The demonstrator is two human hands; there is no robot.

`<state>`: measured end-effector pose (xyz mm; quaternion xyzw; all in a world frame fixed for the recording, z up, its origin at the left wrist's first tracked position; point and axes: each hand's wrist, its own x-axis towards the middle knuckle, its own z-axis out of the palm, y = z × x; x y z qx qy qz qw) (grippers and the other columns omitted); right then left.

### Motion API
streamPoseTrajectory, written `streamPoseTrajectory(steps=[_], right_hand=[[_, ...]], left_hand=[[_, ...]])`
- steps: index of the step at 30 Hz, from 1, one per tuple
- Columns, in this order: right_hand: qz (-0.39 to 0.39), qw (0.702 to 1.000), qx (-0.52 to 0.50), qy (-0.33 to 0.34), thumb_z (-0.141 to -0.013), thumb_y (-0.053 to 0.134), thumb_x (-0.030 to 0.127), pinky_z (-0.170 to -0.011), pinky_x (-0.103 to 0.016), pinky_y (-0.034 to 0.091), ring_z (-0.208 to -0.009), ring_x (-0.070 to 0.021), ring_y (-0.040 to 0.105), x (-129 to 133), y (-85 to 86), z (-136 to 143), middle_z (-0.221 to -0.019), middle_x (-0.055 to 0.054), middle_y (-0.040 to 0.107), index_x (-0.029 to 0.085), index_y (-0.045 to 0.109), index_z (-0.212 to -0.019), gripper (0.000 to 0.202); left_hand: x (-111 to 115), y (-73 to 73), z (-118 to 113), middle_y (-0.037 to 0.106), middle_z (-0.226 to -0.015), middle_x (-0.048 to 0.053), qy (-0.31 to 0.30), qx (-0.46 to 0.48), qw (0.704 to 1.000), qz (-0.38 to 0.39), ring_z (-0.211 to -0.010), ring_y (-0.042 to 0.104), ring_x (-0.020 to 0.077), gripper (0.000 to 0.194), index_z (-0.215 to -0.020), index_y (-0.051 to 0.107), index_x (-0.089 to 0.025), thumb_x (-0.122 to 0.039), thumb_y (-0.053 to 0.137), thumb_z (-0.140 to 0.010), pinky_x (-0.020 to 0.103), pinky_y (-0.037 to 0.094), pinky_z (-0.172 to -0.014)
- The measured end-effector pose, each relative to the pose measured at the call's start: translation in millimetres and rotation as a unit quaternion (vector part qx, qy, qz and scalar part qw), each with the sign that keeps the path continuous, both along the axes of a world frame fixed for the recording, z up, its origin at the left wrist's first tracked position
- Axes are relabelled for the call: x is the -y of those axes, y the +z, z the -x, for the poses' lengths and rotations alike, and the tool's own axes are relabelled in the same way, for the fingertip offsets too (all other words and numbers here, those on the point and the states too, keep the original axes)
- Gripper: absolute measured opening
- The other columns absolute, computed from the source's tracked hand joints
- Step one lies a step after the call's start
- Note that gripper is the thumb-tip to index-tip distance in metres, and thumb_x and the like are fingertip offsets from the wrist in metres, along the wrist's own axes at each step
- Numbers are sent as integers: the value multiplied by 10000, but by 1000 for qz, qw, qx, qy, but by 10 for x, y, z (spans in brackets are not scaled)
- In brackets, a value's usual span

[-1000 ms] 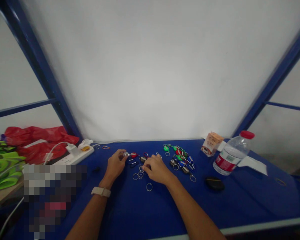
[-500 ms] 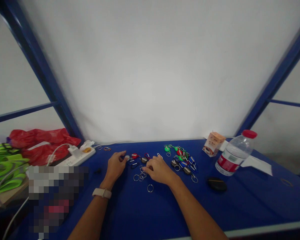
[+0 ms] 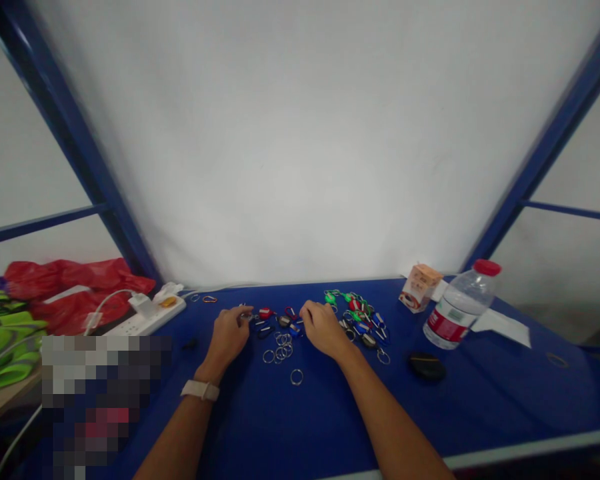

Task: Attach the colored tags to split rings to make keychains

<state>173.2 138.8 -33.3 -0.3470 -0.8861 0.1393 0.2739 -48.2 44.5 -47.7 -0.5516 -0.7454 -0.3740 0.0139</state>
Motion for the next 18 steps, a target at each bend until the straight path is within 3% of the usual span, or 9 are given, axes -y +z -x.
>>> streamPoseTrajectory(steps=[4, 9, 18], right_hand=[[-3, 1000, -16, 5, -964, 376, 206, -800, -309, 343, -812, -170, 591, 10, 31, -2, -830, -33, 672, 172, 608, -867, 254], [14, 1000, 8, 27, -910, 484, 229, -728, -282, 351, -640, -135, 552, 60, 111, -33, -668, 6, 636, 182, 619, -779, 194], [36, 995, 60, 72, -819, 612, 241, -742, -281, 357, -583, -116, 536, 86, 86, -60, -605, 23, 611, 184, 636, -669, 162]], left_hand=[[-6, -4, 15, 706, -1063, 96, -5, -9, 1000, -25, -1032, 608, 245, 397, -1051, 699, -152, 4, 476, -762, 400, 456, -968], [-5, 42, -27, 715, -884, 47, -57, 34, 997, -43, -864, 653, 180, 414, -898, 705, -180, 50, 403, -734, 328, 509, -855], [8, 60, -104, 743, -846, 24, -128, 78, 989, 2, -838, 692, 159, 462, -933, 717, -191, 62, 387, -732, 318, 530, -854]])
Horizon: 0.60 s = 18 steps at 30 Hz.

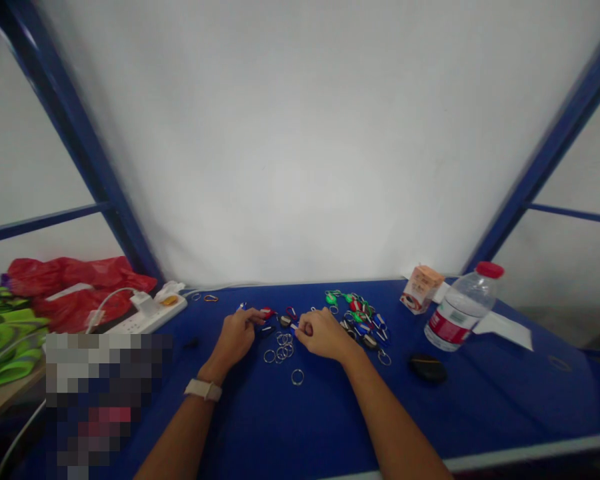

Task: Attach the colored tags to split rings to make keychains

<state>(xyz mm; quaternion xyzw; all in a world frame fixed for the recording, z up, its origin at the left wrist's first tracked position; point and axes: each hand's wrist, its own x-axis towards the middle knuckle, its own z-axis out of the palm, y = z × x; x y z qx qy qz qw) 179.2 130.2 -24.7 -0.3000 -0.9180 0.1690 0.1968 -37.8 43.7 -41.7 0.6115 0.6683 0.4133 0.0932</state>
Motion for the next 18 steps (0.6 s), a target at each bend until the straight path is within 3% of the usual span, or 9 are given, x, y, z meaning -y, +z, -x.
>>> streamPoseTrajectory(steps=[6, 12, 15, 18], right_hand=[[-8, 1000, 12, 7, -823, 625, 239, -826, -322, 366, -682, -145, 571, 4, -54, 27, -677, 12, 634, 211, 703, -822, 82], [-4, 999, -7, 33, -899, 547, 256, -865, -342, 371, -819, -177, 585, 10, -144, 75, -799, -14, 665, 237, 673, -1137, 271], [-19, 1000, -14, 9, -916, 517, 242, -854, -346, 363, -806, -173, 566, -3, -116, 71, -810, -19, 651, 220, 684, -1081, 235], [-48, 998, -19, -27, -930, 501, 245, -853, -352, 351, -849, -186, 548, -13, -87, 62, -832, -37, 635, 205, 696, -1020, 219]], left_hand=[[22, 10, -27, 732, -772, 30, -36, 17, 999, 19, -737, 691, 149, 419, -893, 715, -172, 41, 387, -741, 282, 537, -784], [41, 69, -81, 716, -700, -7, -74, 58, 995, 26, -642, 664, 130, 403, -838, 705, -187, 40, 391, -727, 243, 519, -677], [19, 47, -45, 719, -774, 13, -29, 27, 999, -3, -742, 675, 146, 384, -860, 694, -182, 33, 395, -752, 271, 520, -766], [-4, 17, 29, 699, -961, 76, 80, -14, 995, -52, -936, 655, 197, 368, -962, 672, -158, 14, 414, -764, 340, 499, -901]])
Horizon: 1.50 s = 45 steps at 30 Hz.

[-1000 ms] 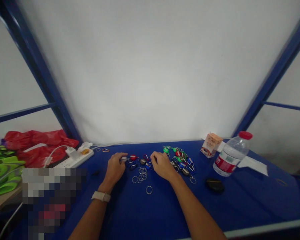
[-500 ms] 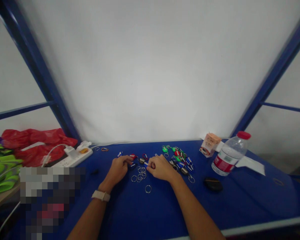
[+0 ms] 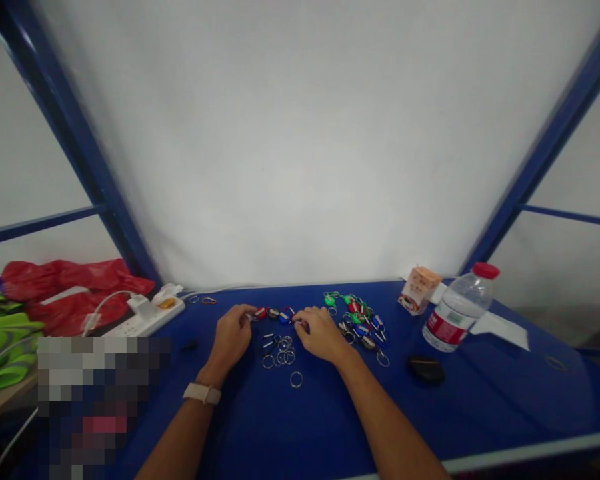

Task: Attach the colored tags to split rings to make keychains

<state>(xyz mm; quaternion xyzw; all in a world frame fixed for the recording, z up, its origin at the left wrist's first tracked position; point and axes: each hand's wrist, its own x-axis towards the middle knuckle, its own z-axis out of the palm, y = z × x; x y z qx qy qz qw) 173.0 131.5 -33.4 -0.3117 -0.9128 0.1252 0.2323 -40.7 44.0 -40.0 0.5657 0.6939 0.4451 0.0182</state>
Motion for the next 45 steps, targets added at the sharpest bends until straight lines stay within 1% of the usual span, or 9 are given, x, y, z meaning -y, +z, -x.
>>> streamPoseTrajectory(steps=[3, 5, 14, 18, 23, 27, 33, 39, 45], right_hand=[[-36, 999, 10, -15, -944, 493, 265, -849, -359, 336, -902, -198, 528, 23, -3, 21, -906, -61, 620, 216, 712, -1025, 238], [-60, 998, 22, -19, -955, 483, 286, -835, -362, 326, -908, -201, 511, 56, -9, 60, -936, -72, 606, 219, 725, -1000, 255], [-69, 996, 52, -13, -972, 453, 359, -834, -360, 327, -921, -207, 489, 123, -42, 225, -969, -68, 588, 263, 634, -1231, 331], [-63, 997, 8, -37, -952, 475, 285, -861, -346, 330, -935, -199, 522, 24, -64, 130, -972, -58, 611, 230, 663, -1136, 269], [-88, 978, -34, -188, -903, 485, 183, -882, -344, 319, -957, -212, 555, -243, -58, -103, -967, -63, 663, 182, 682, -959, 205], [-106, 954, 26, -279, -888, 490, 189, -853, -368, 314, -993, -256, 541, -405, -90, -273, -1042, -72, 677, 197, 693, -1008, 236], [-95, 947, 84, -296, -897, 504, 246, -859, -387, 318, -1056, -279, 514, -463, -160, -323, -1141, -94, 649, 215, 691, -1094, 273], [-94, 945, 86, -301, -906, 524, 349, -864, -389, 325, -1027, -277, 497, -480, -168, -296, -1103, -96, 630, 237, 724, -1010, 252], [-94, 939, 98, -316, -893, 535, 436, -885, -399, 325, -1047, -289, 490, -465, -171, -250, -1097, -118, 618, 198, 686, -1048, 321]], left_hand=[[-10, -20, 58, 651, -1095, 137, 107, -13, 994, -14, -1056, 607, 243, 409, -1097, 623, -117, 2, 435, -754, 403, 459, -990], [-11, -28, 67, 652, -1109, 142, 117, -12, 993, 9, -1072, 598, 252, 417, -1125, 612, -111, -5, 431, -765, 416, 448, -1004], [13, 3, 18, 705, -1012, 107, 56, -61, 994, 74, -1064, 593, 228, 363, -990, 722, -154, -38, 424, -816, 359, 448, -996], [45, 53, -13, 704, -971, 103, 54, -70, 993, 79, -1054, 585, 234, 365, -978, 738, -177, -47, 446, -803, 357, 453, -984], [80, 100, -58, 699, -961, 112, 44, -79, 991, 99, -970, 612, 234, 356, -979, 736, -174, -67, 439, -816, 373, 469, -951], [88, 103, -70, 707, -977, 118, 36, -118, 987, 105, -1011, 603, 254, 346, -968, 730, -155, -53, 449, -795, 398, 459, -964], [56, 26, -52, 707, -1070, 120, 23, -149, 984, 94, -1103, 569, 275, 369, -1018, 715, -140, -33, 459, -775, 447, 432, -1018], [-3, -102, -52, 516, -1383, 174, -24, -115, 991, 71, -1304, 465, 266, 513, -1284, 581, -98, -22, 432, -798, 439, 371, -1120], [-9, -103, -68, 577, -1281, 135, -42, -89, 995, 34, -1243, 503, 241, 477, -1211, 608, -130, -8, 422, -789, 431, 383, -1117]])
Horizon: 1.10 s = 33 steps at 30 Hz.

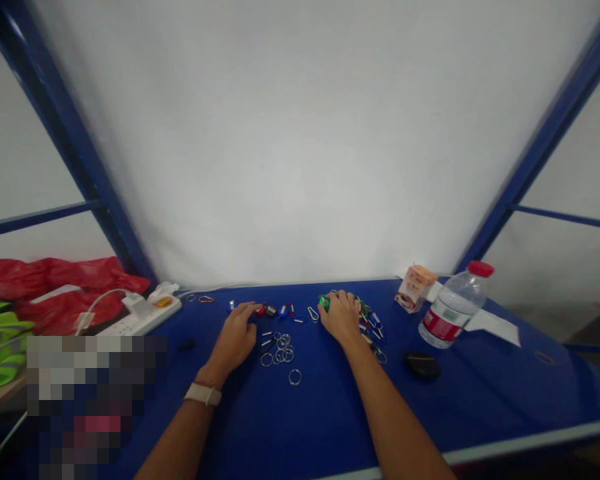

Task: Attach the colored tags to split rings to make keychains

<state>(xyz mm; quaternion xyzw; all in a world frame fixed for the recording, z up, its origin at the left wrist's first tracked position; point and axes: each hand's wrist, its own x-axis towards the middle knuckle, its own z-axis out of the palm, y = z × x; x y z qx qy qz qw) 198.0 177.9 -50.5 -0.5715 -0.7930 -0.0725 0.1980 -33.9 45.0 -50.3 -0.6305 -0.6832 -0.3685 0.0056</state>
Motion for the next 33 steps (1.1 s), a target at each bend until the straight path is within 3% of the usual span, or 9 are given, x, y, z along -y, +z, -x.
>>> streamPoseTrajectory(steps=[4, 10, 16, 18, 21, 24, 26, 29, 33], right_hand=[[17, 999, 33, -16, -875, 557, 471, -889, -402, 324, -1064, -309, 495, -2, -12, 50, -1093, -146, 614, 166, 675, -1041, 366], [47, 999, 12, -13, -883, 561, 373, -870, -385, 343, -1059, -301, 526, -28, 1, 55, -1060, -136, 650, 153, 644, -1030, 278], [42, 983, -176, 42, -888, 539, 377, -885, -418, 412, -977, -272, 599, -34, 16, 56, -1035, -131, 691, 125, 639, -1076, 330], [71, 946, -293, 117, -864, 568, 406, -878, -411, 451, -921, -243, 629, -5, 71, 78, -1038, -122, 703, 129, 648, -1077, 358], [121, 832, -490, 231, -830, 622, 471, -855, -381, 491, -924, -216, 649, 56, 210, 114, -1052, -100, 714, 165, 659, -1098, 408], [90, 701, -676, 208, -821, 641, 495, -745, -323, 502, -848, -177, 650, 112, 320, 150, -1094, -103, 703, 174, 636, -1134, 448], [114, 649, -727, 192, -774, 700, 480, -677, -297, 490, -773, -159, 644, 154, 332, 185, -1079, -109, 704, 166, 622, -1133, 483], [198, 633, -722, 199, -697, 782, 438, -689, -309, 501, -761, -171, 655, 249, 288, 260, -993, -93, 724, 164, 580, -1182, 592], [251, 655, -668, 250, -705, 794, 394, -820, -343, 511, -904, -191, 663, 413, 254, 361, -1001, -61, 718, 202, 471, -1318, 719]], left_hand=[[11, 38, -22, 599, -1195, 121, -19, 14, 1000, -17, -1170, 534, 227, 454, -1153, 611, -134, 14, 418, -770, 419, 410, -1088], [34, 84, -45, 592, -1136, 110, -27, 27, 999, -26, -1117, 550, 221, 411, -1089, 616, -152, 16, 414, -773, 416, 437, -1043], [49, 121, -69, 593, -1127, 98, -31, 43, 998, -24, -1109, 554, 216, 397, -1077, 619, -165, 11, 408, -790, 407, 435, -1038], [54, 143, -85, 599, -1122, 91, -38, 52, 998, -28, -1101, 560, 214, 399, -1083, 618, -173, 10, 413, -794, 404, 438, -1030], [60, 178, -109, 614, -1094, 82, -47, 63, 996, -44, -1064, 574, 207, 392, -1095, 613, -178, 2, 418, -807, 392, 455, -998], [63, 201, -122, 625, -1064, 78, -47, 67, 995, -56, -1035, 582, 204, 365, -1084, 614, -176, -7, 421, -823, 380, 470, -961], [59, 201, -122, 629, -1052, 79, -46, 67, 995, -58, -1027, 584, 206, 349, -1076, 615, -174, -14, 426, -830, 379, 472, -951], [47, 183, -119, 631, -1044, 85, -50, 65, 995, -64, -1017, 588, 206, 333, -1081, 611, -168, -28, 422, -846, 383, 471, -945], [45, 186, -147, 648, -1023, 75, -74, 100, 989, -81, -957, 609, 185, 306, -1112, 600, -172, -71, 464, -857, 351, 491, -890]])
